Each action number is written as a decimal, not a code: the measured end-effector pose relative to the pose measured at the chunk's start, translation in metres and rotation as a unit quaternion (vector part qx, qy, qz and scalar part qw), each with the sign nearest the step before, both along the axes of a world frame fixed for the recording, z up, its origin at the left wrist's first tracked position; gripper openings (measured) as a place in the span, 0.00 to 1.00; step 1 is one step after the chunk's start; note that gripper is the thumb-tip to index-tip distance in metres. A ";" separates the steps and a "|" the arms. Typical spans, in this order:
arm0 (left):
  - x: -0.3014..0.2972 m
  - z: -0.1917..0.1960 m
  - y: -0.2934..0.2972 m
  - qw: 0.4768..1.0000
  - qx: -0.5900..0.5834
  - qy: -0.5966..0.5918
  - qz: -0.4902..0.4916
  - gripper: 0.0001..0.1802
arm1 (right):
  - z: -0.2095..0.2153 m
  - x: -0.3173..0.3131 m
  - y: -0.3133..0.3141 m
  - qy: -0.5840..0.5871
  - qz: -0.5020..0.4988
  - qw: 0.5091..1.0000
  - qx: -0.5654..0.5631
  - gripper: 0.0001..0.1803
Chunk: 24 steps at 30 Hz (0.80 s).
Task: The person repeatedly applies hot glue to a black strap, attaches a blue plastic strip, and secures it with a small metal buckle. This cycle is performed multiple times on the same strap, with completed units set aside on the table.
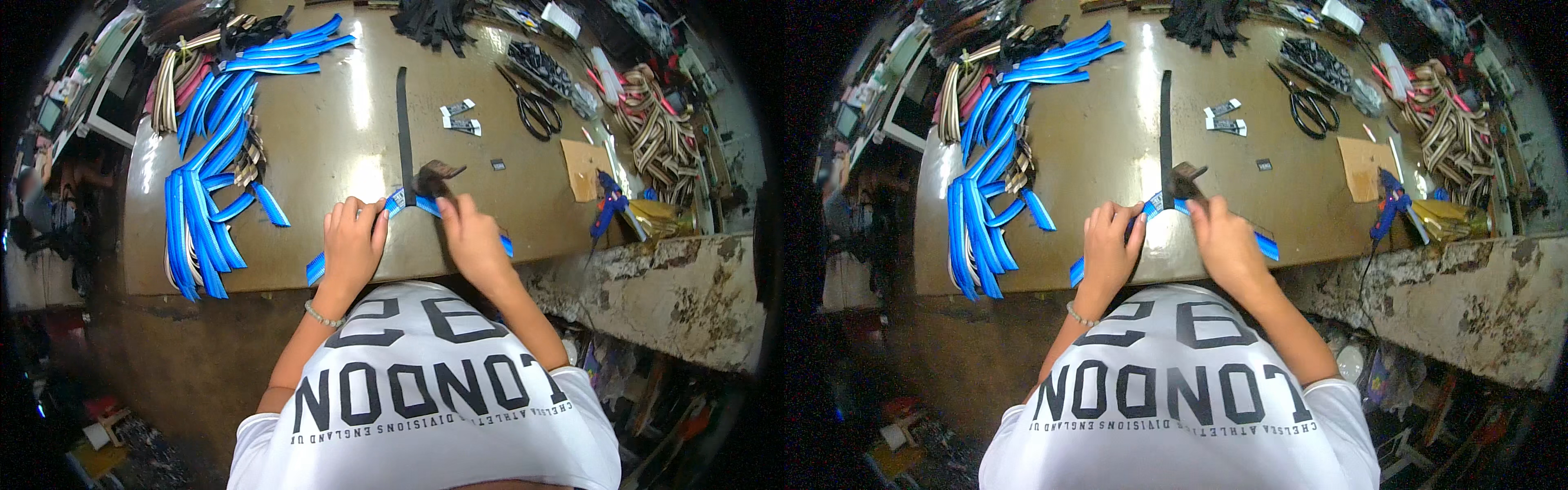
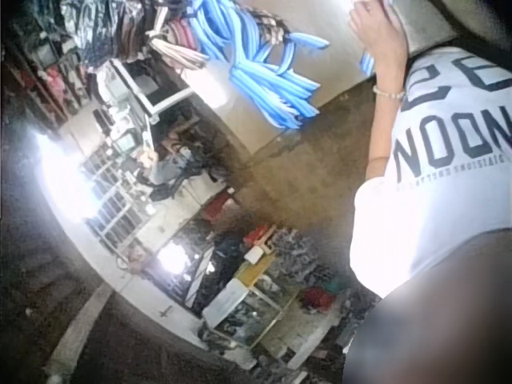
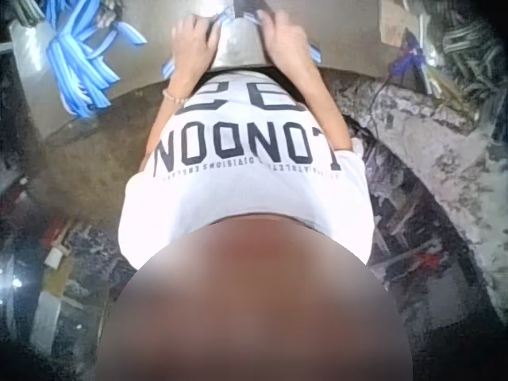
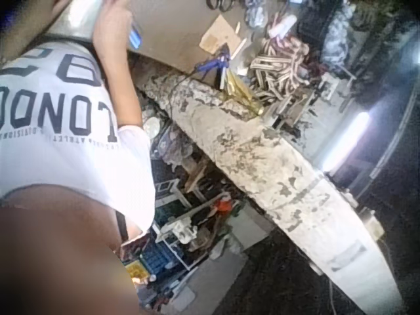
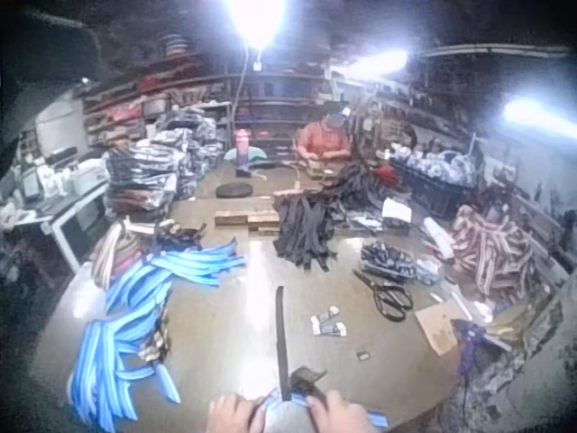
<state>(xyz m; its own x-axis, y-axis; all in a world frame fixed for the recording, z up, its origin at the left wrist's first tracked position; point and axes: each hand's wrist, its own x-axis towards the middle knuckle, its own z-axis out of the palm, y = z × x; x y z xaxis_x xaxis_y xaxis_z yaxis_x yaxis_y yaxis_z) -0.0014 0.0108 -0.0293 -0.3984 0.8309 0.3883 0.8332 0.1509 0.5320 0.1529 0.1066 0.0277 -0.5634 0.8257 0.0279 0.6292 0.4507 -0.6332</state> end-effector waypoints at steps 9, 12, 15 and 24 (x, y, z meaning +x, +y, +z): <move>-0.003 0.014 0.013 0.998 -0.057 0.009 -0.022 0.10 | -0.013 0.023 0.028 0.000 -0.058 0.997 -0.060 0.26; -0.012 0.022 0.037 0.994 -0.047 -0.048 -0.090 0.07 | -0.023 0.065 0.070 0.008 -0.238 0.970 0.056 0.26; -0.044 0.045 0.077 0.967 -0.022 -0.129 -0.219 0.06 | -0.043 0.105 0.110 -0.109 -0.336 0.914 0.201 0.26; -0.327 0.106 0.110 0.994 0.025 -0.109 -0.003 0.15 | -0.070 0.116 0.127 -0.277 -0.307 0.873 0.258 0.22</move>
<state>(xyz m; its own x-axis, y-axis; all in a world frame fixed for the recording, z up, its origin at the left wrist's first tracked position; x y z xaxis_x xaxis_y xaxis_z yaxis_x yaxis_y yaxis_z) -0.3284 0.1205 0.0764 -0.4729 0.8150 0.3350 0.6986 0.1151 0.7062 0.2689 0.2341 -0.0425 -0.0629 0.9350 0.3490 0.9979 0.0549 0.0330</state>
